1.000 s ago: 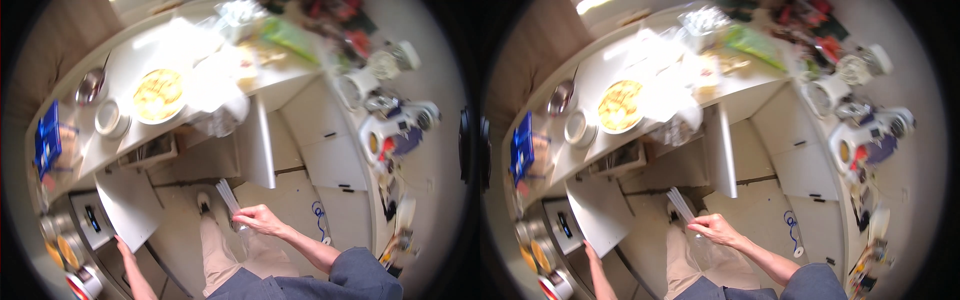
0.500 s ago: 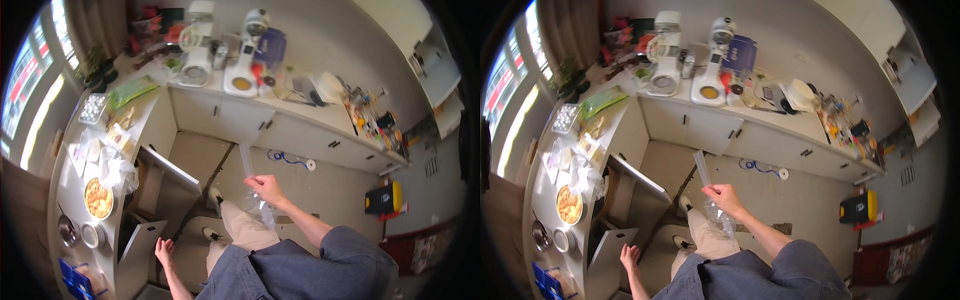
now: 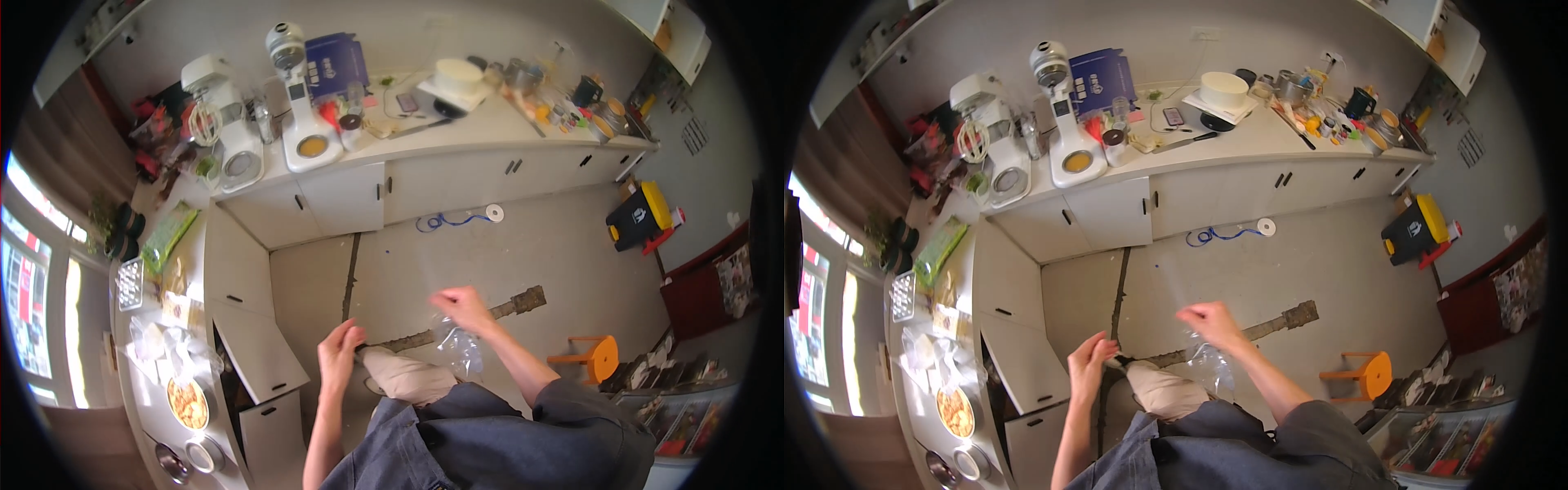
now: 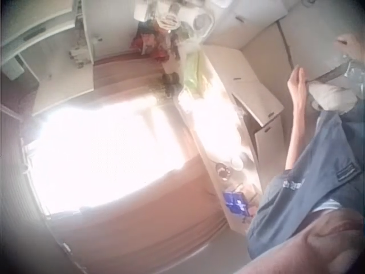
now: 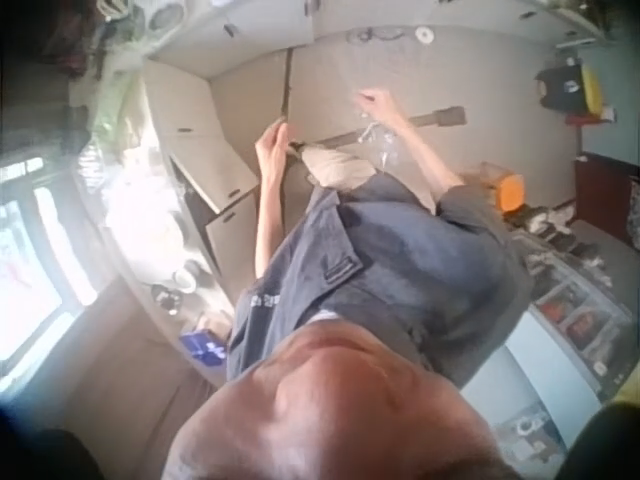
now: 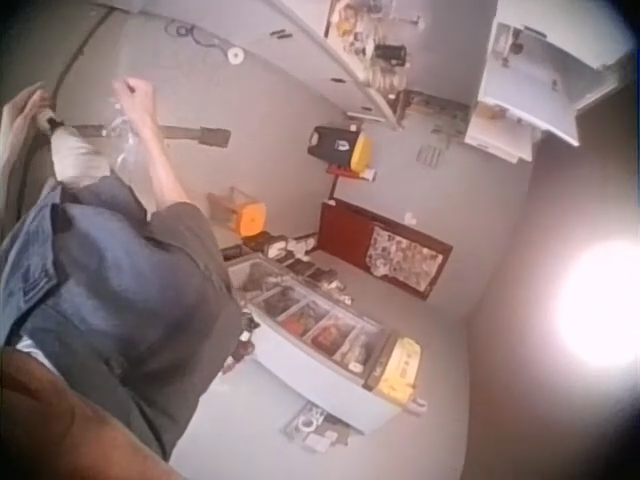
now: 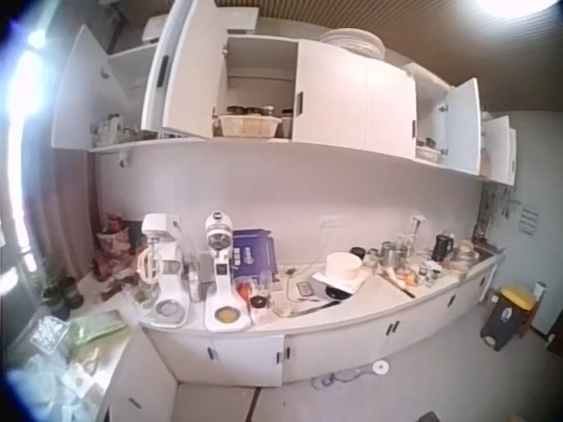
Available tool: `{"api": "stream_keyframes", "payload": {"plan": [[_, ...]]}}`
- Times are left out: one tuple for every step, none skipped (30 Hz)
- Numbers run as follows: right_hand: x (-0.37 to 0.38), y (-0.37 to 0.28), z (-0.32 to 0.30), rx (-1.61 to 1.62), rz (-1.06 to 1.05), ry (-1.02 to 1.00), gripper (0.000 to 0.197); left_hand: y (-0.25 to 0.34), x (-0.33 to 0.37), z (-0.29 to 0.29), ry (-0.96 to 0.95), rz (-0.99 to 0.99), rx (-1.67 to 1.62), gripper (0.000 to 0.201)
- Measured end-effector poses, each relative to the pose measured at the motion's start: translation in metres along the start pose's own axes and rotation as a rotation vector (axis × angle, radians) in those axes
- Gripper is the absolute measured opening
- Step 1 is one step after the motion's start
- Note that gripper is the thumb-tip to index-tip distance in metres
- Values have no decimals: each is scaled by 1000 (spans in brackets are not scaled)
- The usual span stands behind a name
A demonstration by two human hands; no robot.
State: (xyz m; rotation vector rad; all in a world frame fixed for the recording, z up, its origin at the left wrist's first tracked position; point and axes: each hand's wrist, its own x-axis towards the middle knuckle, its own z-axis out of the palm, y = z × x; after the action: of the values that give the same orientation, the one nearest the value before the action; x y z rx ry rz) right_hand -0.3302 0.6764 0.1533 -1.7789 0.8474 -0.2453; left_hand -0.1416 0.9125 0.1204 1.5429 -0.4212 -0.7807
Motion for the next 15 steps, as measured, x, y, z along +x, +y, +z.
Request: {"api": "stream_keyframes", "payload": {"plan": [[8,-7,8,-47,-25,-96,29,13,4,22,-26,42,8,40],[18,-17,18,-83,-70,-185,27,26,6,41,-40,83,7,41],[25,-22,24,-115,-111,-274,24,43,6,62,-56,84,-95,39],[31,-25,26,-109,-110,-271,24,48,9,74,-59,83,-89,39],[38,-24,28,-112,-217,-295,24,53,16,84,-76,49,-39,35],[45,-24,28,-112,-327,-316,25,55,26,90,-93,18,16,32],[50,-21,19,-98,-327,-303,25,50,36,100,-70,31,-34,24],[55,-18,8,-75,-307,-282,26,48,48,113,-85,32,-17,24],[58,-13,-2,-50,-285,-271,27,47,56,126,-85,32,-22,22],[64,-2,-13,-33,-279,-259,27,45,66,141,-90,31,-28,20],[71,11,-26,-113,-283,-223,27,44,77,159,-106,26,-11,20],[81,17,-44,-198,-290,-193,28,44,93,180,-107,33,-32,18],[85,26,-67,-188,-284,-183,28,42,109,201,-110,39,-54,17],[83,23,-94,-121,-201,-110,29,39,126,219,-106,35,-49,17],[86,31,-128,-56,-118,-29,29,36,147,244,-109,31,-50,17]]}}
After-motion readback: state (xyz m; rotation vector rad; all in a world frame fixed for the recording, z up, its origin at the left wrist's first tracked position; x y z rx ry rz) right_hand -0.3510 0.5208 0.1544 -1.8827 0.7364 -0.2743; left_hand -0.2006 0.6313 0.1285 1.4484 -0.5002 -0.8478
